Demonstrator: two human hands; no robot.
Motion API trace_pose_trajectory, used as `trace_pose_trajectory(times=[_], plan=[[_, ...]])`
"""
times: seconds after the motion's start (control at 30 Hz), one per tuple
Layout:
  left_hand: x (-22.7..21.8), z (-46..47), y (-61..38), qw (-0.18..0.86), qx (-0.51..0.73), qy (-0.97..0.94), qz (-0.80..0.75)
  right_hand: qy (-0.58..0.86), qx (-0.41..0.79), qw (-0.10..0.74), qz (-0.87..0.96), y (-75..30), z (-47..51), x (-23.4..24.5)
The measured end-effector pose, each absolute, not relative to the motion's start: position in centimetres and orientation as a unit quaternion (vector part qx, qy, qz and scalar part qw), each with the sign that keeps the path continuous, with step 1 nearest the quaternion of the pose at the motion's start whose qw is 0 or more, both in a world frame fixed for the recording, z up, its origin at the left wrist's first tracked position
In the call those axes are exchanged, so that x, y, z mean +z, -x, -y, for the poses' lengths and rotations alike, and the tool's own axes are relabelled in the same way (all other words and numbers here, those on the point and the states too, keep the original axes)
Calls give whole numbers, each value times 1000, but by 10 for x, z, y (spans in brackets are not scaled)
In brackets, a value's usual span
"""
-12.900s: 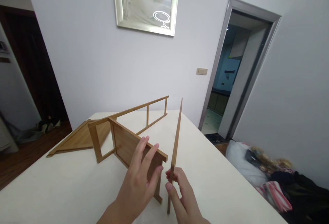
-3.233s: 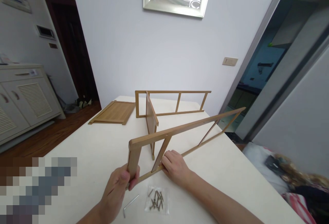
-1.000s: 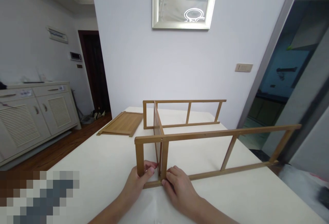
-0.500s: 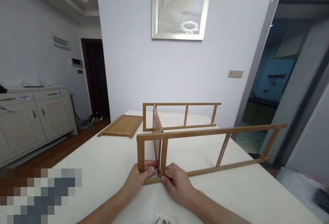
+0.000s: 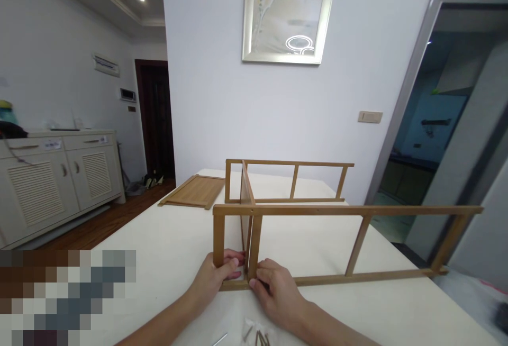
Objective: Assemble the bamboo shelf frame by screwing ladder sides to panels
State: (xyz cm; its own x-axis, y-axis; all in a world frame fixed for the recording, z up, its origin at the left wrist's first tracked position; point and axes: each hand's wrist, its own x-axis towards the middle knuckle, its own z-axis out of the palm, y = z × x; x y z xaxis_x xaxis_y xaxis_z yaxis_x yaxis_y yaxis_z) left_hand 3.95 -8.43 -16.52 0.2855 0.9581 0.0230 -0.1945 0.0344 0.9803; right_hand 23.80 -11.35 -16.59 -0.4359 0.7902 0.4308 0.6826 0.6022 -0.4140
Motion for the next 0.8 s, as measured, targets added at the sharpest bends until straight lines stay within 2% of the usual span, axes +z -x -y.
trace_pose_trajectory(times=[0.8], plan=[[-156, 90, -41, 567, 460, -559, -392, 429, 90, 299, 848, -239, 114, -163]])
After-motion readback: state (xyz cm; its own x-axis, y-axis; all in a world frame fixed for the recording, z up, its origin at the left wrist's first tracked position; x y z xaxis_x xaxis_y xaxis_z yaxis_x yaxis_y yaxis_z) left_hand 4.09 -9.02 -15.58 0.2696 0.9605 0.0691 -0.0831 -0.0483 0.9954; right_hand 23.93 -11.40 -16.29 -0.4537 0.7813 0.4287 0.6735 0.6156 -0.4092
